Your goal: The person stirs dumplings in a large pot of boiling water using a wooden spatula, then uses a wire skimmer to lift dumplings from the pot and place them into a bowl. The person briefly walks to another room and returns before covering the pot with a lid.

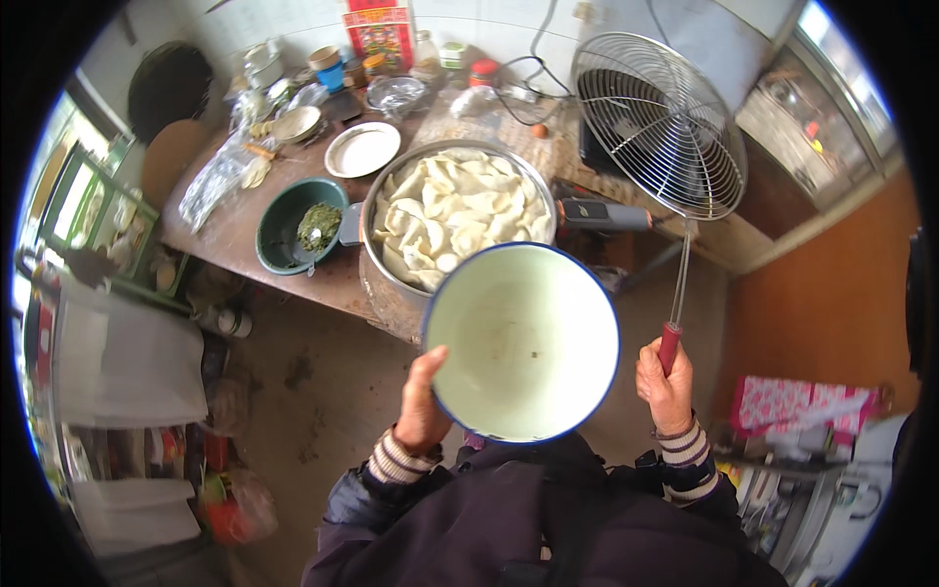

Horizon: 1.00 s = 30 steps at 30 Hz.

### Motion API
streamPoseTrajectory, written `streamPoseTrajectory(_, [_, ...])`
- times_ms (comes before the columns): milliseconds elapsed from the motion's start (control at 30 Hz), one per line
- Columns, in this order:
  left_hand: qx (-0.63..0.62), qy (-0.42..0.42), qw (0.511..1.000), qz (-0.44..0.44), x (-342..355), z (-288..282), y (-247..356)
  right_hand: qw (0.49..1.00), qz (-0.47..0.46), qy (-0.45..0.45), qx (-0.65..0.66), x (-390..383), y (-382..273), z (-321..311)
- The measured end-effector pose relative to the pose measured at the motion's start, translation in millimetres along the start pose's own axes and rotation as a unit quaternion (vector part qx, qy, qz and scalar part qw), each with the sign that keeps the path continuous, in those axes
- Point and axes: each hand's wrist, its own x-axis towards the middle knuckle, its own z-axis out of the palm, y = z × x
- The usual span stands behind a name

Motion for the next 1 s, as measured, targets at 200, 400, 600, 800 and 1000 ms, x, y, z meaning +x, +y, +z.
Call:
streamPoseTrajectory(200, [0.006, -0.159, 0.979, -0.128, -3.5, 23.8, -41.1, 0.984, 0.018, 0.169, -0.053, -92.4, 1.3, -8.1])
streamPoseTrajectory(400, [0.076, -0.268, 0.940, -0.200, -31.3, 58.5, -92.7, 0.946, -0.058, 0.306, -0.094, -195.5, 20.1, -33.6])
streamPoseTrajectory(600, [0.131, -0.376, 0.874, -0.278, -94.0, 98.8, -169.9, 0.892, -0.083, 0.432, -0.099, -331.1, 40.7, -59.6])
streamPoseTrajectory(800, [0.171, -0.472, 0.788, -0.357, -190.7, 141.8, -272.0, 0.833, -0.037, 0.549, -0.062, -499.9, 52.7, -78.5])
streamPoseTrajectory(1000, [0.207, -0.615, 0.627, -0.431, -304.4, 202.1, -374.5, 0.687, -0.024, 0.724, -0.055, -658.1, 62.2, -70.1])
